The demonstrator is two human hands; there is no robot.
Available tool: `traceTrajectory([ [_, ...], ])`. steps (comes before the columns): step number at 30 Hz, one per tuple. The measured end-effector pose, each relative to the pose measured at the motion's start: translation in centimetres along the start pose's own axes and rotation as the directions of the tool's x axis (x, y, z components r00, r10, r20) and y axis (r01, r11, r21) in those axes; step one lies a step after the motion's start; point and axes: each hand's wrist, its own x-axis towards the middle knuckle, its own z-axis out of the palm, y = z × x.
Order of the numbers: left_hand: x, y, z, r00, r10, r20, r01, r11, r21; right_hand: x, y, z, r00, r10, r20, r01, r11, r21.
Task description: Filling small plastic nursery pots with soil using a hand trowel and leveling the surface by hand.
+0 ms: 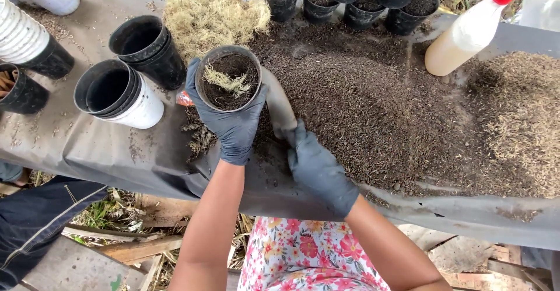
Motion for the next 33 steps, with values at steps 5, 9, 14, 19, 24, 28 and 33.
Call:
traceTrajectory([
  [5, 1.2, 4.6, -0.5, 0.676, -0.628, 0.386, 0.615, 0.193, -0.764, -3.9, 1.4, -3.8, 0.957, -0.107, -0.27, 0.148, 0.98, 0.134],
  [9, 0.6, 4.1, -0.3, 0.799, -0.485, 0.356, 0.588, 0.754, -0.293, -9.2, 1.3, -8.8, 0.948, 0.022, -0.317, 0.105, 0.92, 0.378],
  [14, -1.4, 3.3, 0.1, 0.88, -0.099, 0.464, 0.252, 0.926, -0.28, -10.4, 8.5, -12.3, 0.926, 0.003, -0.379, 0.101, 0.961, 0.256],
  [19, -1.3, 4.3, 0.2, 0.833, -0.097, 0.545, 0.249, 0.945, -0.212, -9.2, 20.8, -12.5, 0.742, -0.326, -0.586, 0.306, 0.942, -0.136],
  [24, -1.3, 4.3, 0.2, 0.863, -0.051, 0.503, 0.129, 0.984, -0.122, -9.6, 26.5, -11.9, 0.645, -0.63, -0.433, 0.518, 0.776, -0.36],
  [28, -1.5, 3.8, 0.4, 0.869, -0.083, 0.488, 0.193, 0.965, -0.179, -8.4, 28.9, -10.0, 0.709, -0.652, -0.27, 0.35, 0.657, -0.668],
  [33, -1.4, 4.0, 0.5, 0.863, -0.06, 0.502, 0.168, 0.971, -0.172, -4.7, 27.2, -10.5, 0.783, -0.578, -0.231, 0.193, 0.578, -0.793],
])
